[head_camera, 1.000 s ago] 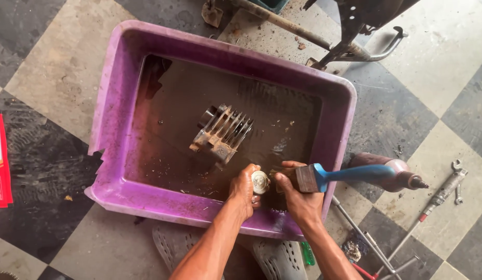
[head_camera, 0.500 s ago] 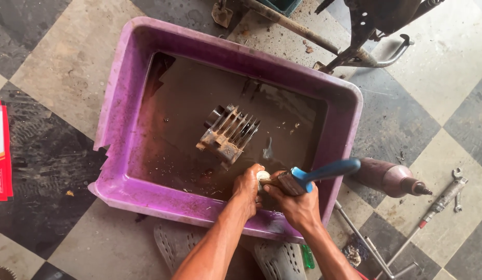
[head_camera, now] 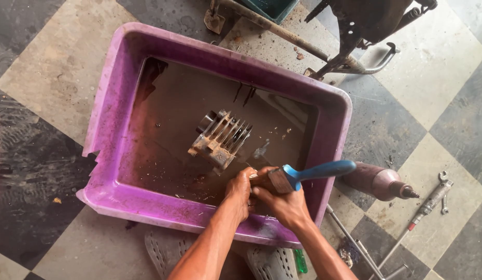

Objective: Cleaning a motorcycle engine cylinder and piston using a brush and solvent in a workshop.

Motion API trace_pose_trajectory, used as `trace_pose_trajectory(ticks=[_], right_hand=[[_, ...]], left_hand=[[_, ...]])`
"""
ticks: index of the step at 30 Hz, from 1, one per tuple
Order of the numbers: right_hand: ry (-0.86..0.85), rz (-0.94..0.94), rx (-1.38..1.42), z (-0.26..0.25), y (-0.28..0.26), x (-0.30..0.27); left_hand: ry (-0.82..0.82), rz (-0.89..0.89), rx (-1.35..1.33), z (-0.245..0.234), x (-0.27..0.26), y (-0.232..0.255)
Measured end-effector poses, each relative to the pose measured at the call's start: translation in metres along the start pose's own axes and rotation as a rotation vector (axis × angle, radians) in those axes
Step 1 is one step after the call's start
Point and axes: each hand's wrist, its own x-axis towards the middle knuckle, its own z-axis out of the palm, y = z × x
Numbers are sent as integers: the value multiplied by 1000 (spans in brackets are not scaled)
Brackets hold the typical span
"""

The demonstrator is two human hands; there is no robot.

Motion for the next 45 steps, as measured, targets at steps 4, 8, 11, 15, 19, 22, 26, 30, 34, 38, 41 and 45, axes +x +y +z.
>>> trace_pose_trajectory(ticks=[4, 8, 11, 15, 19, 22, 26, 30, 34, 38, 41, 45], right_hand=[[-38, -40, -91, -9, -6, -6], [71, -201, -333, -7, -10, 6], [94, -225, -389, -6, -8, 12], [11, -231, -214, -4, -3, 4], [-16, -213, -347, -4, -6, 2], [97, -228, -311, -3, -2, 4], [176, -206, -286, -3, 9, 3], [282, 98, -192, -1, 25, 3], [230, -133, -248, 2, 12, 5], [235, 7, -215, 1, 22, -5], [249, 17, -64, 4, 22, -1], [317, 84, -103, 1, 35, 3]], left_hand=[[-26, -2, -5, -1, 4, -4], [2, -19, 19, 4, -13, 7], [16, -34, 11, 4, -6, 5], [-29, -28, -22, 1, 11, -3], [-5, -6, -42, 9, 7, -3], [81, -10, -62, 12, 14, -14], [115, 57, -32, 17, 31, -11], [153, 35, -15, 19, 12, -35], [179, 72, 9, 14, 28, -21], [127, 106, -47, 3, 64, -62], [69, 199, -77, 11, 54, -39], [93, 172, -60, 17, 23, -37]])
